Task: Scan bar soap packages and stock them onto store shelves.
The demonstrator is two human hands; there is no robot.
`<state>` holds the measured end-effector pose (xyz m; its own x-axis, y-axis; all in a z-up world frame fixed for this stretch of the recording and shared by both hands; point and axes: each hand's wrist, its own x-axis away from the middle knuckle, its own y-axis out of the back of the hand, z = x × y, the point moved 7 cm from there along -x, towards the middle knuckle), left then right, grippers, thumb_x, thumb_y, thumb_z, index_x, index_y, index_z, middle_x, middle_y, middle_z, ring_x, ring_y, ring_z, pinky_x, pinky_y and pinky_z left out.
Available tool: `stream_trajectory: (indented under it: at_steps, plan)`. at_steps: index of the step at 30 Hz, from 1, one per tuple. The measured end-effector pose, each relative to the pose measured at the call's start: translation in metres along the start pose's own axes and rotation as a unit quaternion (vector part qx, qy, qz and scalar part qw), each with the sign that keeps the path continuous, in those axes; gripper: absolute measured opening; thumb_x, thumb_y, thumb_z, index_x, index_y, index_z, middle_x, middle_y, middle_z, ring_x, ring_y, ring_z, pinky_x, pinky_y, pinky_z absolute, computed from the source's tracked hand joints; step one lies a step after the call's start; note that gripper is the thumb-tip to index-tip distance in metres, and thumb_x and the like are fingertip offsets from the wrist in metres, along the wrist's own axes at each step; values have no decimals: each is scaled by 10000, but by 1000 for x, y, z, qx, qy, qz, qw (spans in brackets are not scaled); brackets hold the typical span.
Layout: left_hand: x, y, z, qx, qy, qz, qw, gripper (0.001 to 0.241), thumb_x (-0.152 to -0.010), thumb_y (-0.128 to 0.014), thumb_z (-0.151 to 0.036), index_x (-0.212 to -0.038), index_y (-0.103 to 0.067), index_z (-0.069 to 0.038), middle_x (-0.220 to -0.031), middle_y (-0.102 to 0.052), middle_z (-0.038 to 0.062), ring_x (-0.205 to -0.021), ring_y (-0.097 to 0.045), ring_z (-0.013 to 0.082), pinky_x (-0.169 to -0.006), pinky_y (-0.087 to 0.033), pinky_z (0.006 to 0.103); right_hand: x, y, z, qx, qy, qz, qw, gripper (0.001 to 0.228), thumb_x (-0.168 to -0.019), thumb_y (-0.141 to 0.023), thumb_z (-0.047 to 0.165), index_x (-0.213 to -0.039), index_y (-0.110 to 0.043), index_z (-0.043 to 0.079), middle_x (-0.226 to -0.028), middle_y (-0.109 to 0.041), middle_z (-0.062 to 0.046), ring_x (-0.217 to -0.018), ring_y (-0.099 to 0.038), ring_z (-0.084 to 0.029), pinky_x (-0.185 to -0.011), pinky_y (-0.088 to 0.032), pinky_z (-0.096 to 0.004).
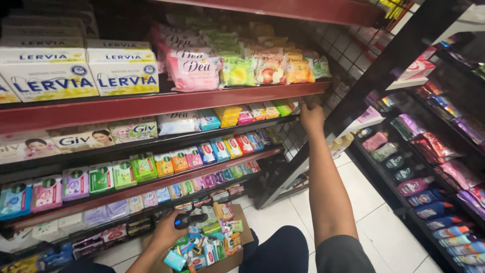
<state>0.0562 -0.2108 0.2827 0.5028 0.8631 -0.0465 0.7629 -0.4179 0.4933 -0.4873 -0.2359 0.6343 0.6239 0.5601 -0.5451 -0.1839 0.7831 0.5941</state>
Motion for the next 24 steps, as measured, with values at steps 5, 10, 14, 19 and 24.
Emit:
stream_trajectory:
  at_steps: [5, 10, 14, 19, 24]
  plan:
    - [-1, 3, -4, -20, -18, -6, 1000, 601, -569, -906, -163, -1115, -667, -88, -1095, -673, 137, -1083, -643, 332, -934, -515, 412, 1, -1, 0, 14, -17, 8, 1000, 454, -930, -662, 410, -1065, -757, -13, -970, -724, -291, -1000, -710, -439, -895, -536, -475]
    - [-1, 4, -7, -14, -6, 13, 1000, 591, -579, -900, -174, -1118, -671, -92, -1094, -682, 123, -1082, -657, 317, -939, -522, 401, 2, 0, 1, 47, -29, -1, 998, 471, -919, -670, 423, -1054, -754, -21, -980, -722, -287, -998, -700, -447, -899, -526, -486]
    - [-1, 6, -9, -19, -4, 14, 1000, 599, -583, -905, -184, -1126, -669, -92, -1095, -680, 125, -1081, -656, 318, -939, -520, 401, 6, 3, 5, 14, -42, 2, 999, 476, -908, -664, 432, -1052, -751, -13, -963, -733, -272, -992, -716, -426, -893, -536, -475]
    - [1, 5, -9, -23, 4, 17, 1000, 603, -593, -912, -195, -1135, -668, -92, -1093, -679, 128, -1077, -655, 316, -938, -520, 396, 13, 10, 19, 31, -53, 7, 998, 482, -919, -660, 440, -1050, -754, -15, -945, -741, -265, -990, -719, -425, -904, -536, -469]
    - [1, 4, -12, -11, -1, 11, 1000, 611, -587, -909, -183, -1139, -663, -89, -1103, -678, 132, -1069, -660, 322, -932, -523, 402, 15, 14, 14, -5, 5, -44, 999, 460, -975, -643, 397, -1153, -724, -19, -1056, -725, -269, -1043, -700, -421, -915, -522, -463]
